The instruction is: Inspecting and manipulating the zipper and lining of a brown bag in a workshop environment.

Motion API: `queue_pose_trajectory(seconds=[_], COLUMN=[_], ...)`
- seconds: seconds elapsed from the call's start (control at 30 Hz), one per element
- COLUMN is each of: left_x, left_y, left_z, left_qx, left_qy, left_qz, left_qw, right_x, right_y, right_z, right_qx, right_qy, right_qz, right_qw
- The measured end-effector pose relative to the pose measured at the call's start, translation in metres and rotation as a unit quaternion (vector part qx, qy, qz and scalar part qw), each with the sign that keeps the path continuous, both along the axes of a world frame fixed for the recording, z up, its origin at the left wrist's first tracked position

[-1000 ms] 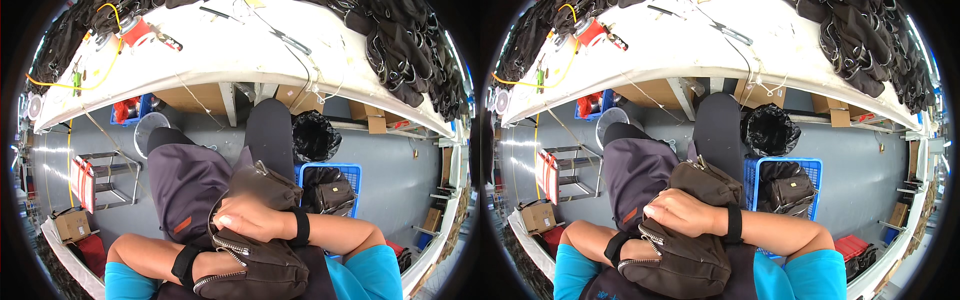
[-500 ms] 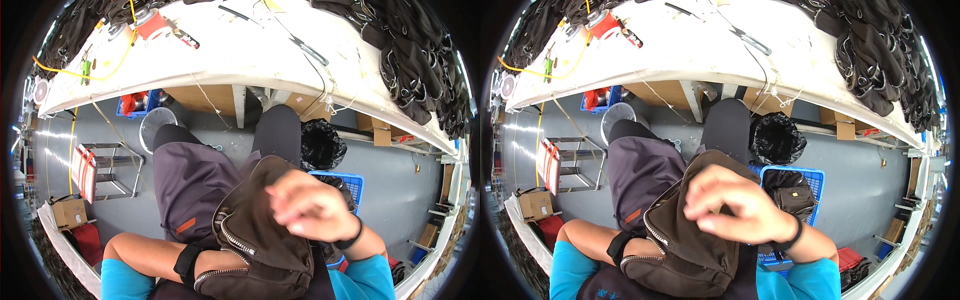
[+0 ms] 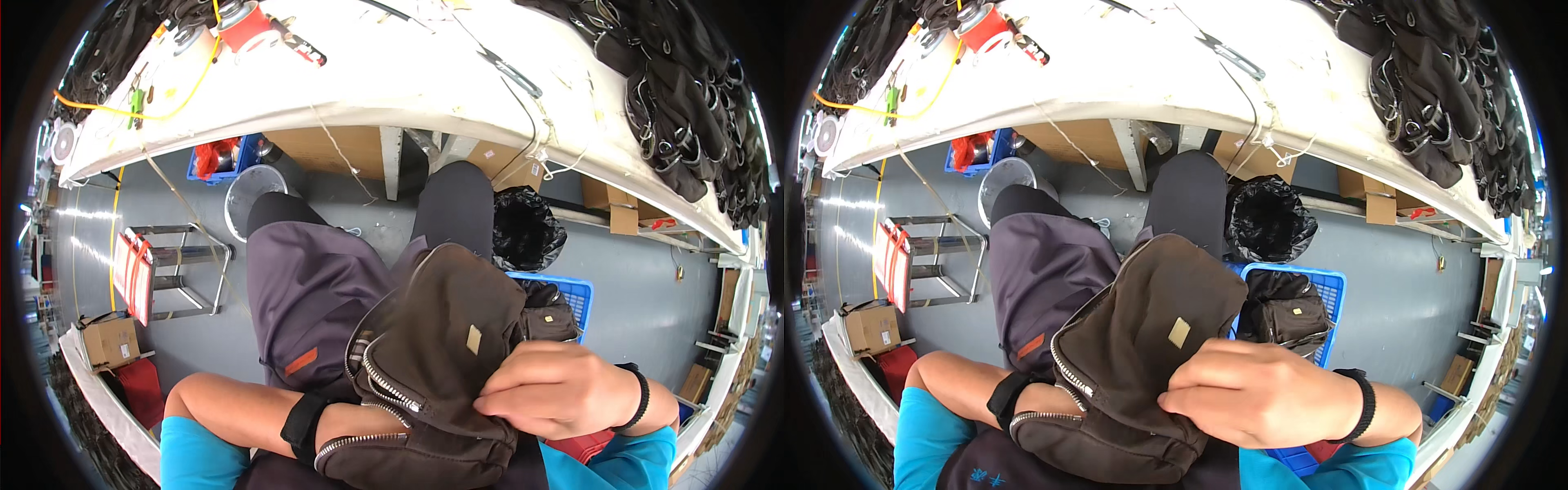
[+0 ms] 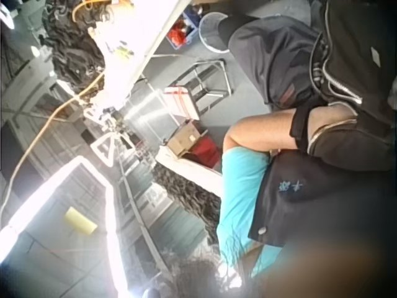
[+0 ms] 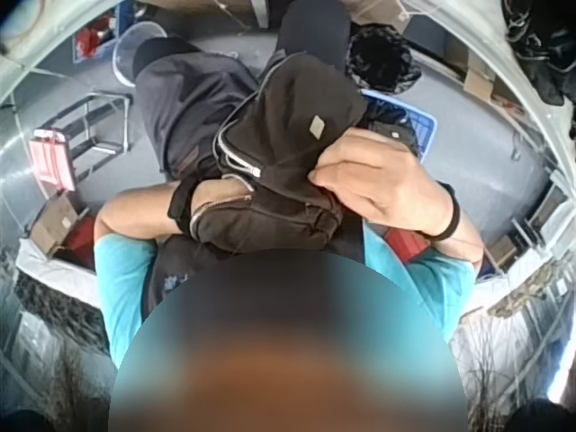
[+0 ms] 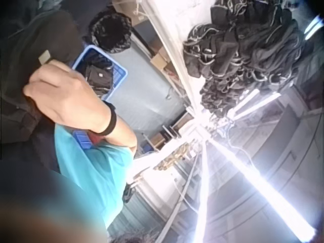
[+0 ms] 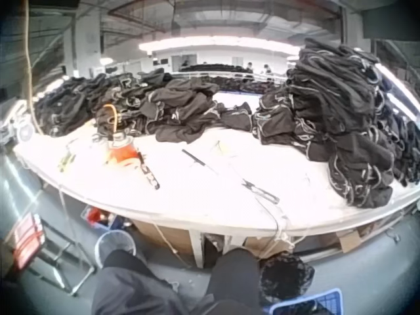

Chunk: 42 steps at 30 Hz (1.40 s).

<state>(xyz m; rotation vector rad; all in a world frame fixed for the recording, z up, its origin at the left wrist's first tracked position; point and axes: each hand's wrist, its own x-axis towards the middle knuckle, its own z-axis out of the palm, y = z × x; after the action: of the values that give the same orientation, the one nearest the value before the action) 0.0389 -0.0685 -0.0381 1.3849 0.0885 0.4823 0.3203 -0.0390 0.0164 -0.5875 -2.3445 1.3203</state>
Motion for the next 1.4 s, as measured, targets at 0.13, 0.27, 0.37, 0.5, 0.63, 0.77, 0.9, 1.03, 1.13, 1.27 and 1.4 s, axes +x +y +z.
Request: queue_pose_trajectory(seconds=[0.13, 0.27, 0.37, 0.5, 0.63, 0.77, 0.9, 1.03, 1.13, 1.27, 1.4], left_x=[0.003, 0.001, 0.002, 0.003, 0.001, 0.005, 0.009, 0.013, 0.015, 0.015, 0.016], left_y=[0.003, 0.004, 0.008, 0.009, 0.005, 0.010, 0.013, 0.013, 0.014, 0.012, 0.017], left_z=[-0.001, -0.001, -0.002, -0.002, -0.002, -0.002, -0.001, -0.002, -0.002, -0.003, -0.003], left_qx=[-0.005, -0.008, -0.011, -0.014, -0.018, -0.019, -0.022, -0.025, -0.027, -0.031, -0.033], left_qy=[0.005, 0.004, 0.005, 0.007, 0.013, 0.017, 0.020, 0.022, 0.026, 0.028, 0.031], left_qz=[-0.003, -0.012, -0.017, -0.024, -0.028, -0.031, -0.029, -0.027, -0.030, -0.038, -0.044], left_qw=[1.000, 1.000, 1.000, 1.000, 0.999, 0.999, 0.999, 0.999, 0.999, 0.998, 0.998], right_x=[-0.010, -0.011, -0.010, -0.008, -0.011, -0.015, -0.012, -0.014, -0.010, -0.006, -0.001], right_y=[-0.001, -0.001, -0.004, -0.009, -0.002, 0.007, 0.006, 0.003, -0.002, 0.001, 0.007], right_z=[0.012, 0.010, 0.004, 0.003, 0.015, 0.025, 0.012, -0.001, -0.005, -0.003, 0.007], right_qx=[-0.016, -0.029, -0.035, -0.019, 0.066, 0.172, 0.087, 0.043, -0.065, -0.094, -0.059], right_qy=[0.066, 0.058, 0.052, 0.044, 0.012, -0.035, 0.007, 0.046, 0.068, 0.066, 0.045], right_qz=[-0.027, 0.006, 0.009, -0.005, 0.027, 0.075, 0.045, -0.003, -0.058, -0.061, -0.042], right_qw=[0.997, 0.998, 0.998, 0.999, 0.997, 0.982, 0.995, 0.998, 0.994, 0.991, 0.996])
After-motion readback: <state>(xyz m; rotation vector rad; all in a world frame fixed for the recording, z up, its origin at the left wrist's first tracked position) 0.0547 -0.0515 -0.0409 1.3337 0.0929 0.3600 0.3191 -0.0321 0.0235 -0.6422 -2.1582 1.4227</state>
